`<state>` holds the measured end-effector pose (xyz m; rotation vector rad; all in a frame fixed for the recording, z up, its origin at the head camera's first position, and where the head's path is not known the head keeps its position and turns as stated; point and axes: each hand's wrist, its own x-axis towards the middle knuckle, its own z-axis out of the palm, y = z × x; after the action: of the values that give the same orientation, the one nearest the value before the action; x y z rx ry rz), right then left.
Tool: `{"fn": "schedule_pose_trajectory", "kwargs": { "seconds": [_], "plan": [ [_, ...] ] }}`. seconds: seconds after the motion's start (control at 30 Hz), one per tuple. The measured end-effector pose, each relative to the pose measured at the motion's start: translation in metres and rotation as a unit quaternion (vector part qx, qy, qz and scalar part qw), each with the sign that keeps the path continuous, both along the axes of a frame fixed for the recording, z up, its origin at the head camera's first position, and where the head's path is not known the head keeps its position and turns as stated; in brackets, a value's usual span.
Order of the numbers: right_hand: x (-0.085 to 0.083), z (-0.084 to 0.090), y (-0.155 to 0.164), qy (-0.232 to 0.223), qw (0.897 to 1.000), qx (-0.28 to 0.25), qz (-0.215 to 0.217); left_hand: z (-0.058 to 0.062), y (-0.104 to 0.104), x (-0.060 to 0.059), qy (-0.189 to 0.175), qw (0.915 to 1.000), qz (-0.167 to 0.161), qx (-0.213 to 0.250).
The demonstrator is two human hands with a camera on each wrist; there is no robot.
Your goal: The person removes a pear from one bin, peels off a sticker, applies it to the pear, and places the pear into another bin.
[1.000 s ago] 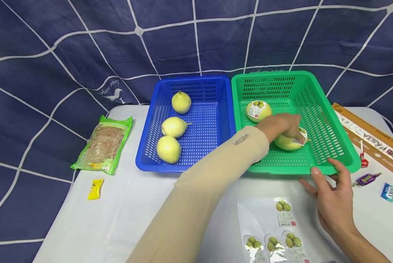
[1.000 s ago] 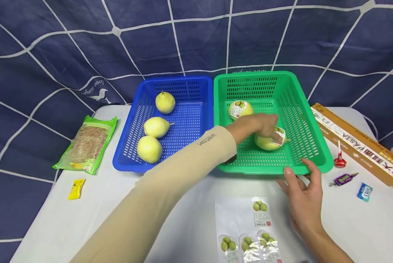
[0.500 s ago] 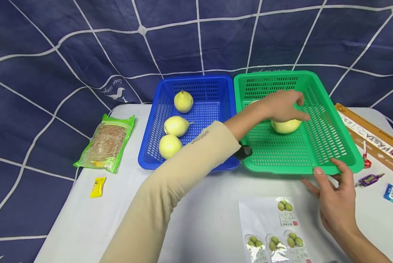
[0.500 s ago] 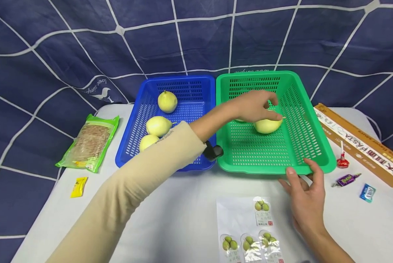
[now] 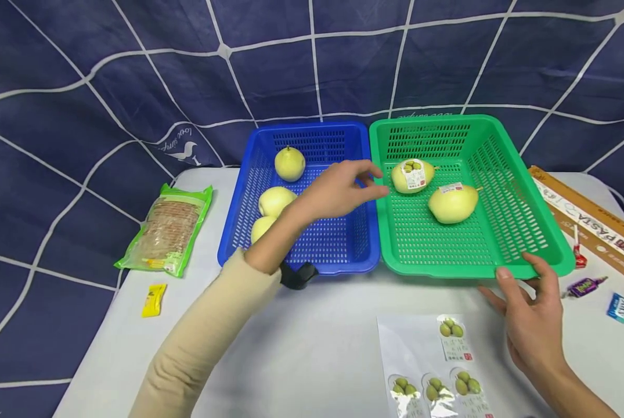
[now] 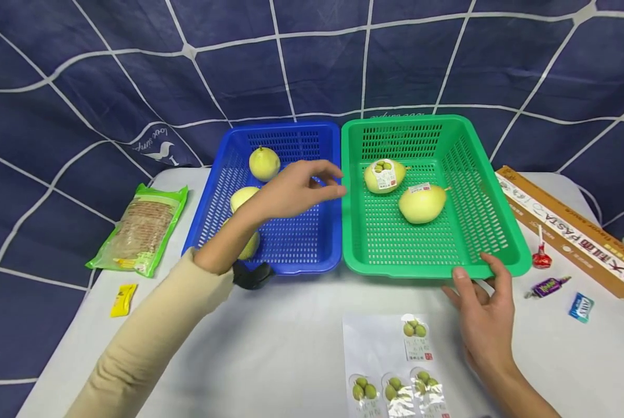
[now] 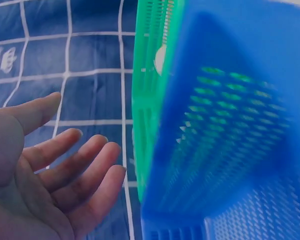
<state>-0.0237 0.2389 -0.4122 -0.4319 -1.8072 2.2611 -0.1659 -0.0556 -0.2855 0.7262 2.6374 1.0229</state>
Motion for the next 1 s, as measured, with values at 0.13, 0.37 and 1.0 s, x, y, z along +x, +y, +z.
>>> {"fn": "schedule_pose_trajectory", "kwargs": {
  "seconds": [0.13, 0.37, 1.0],
  "plan": [
    [0.001, 0.000, -0.001, -0.001, 1.000, -0.003, -0.003, -0.012, -0.036, 0.023, -0.005, 0.9975, 0.053, 0.046],
    [0.001, 0.000, -0.003, -0.004, 1.000, 0.001, -0.005, -0.030, -0.088, 0.075, -0.004, 0.9859, 0.141, 0.090],
    [0.001, 0.003, -0.002, -0.003, 1.000, 0.008, -0.001, -0.088, -0.151, 0.160, -0.049, 0.9182, 0.326, 0.220]
  ]
}}
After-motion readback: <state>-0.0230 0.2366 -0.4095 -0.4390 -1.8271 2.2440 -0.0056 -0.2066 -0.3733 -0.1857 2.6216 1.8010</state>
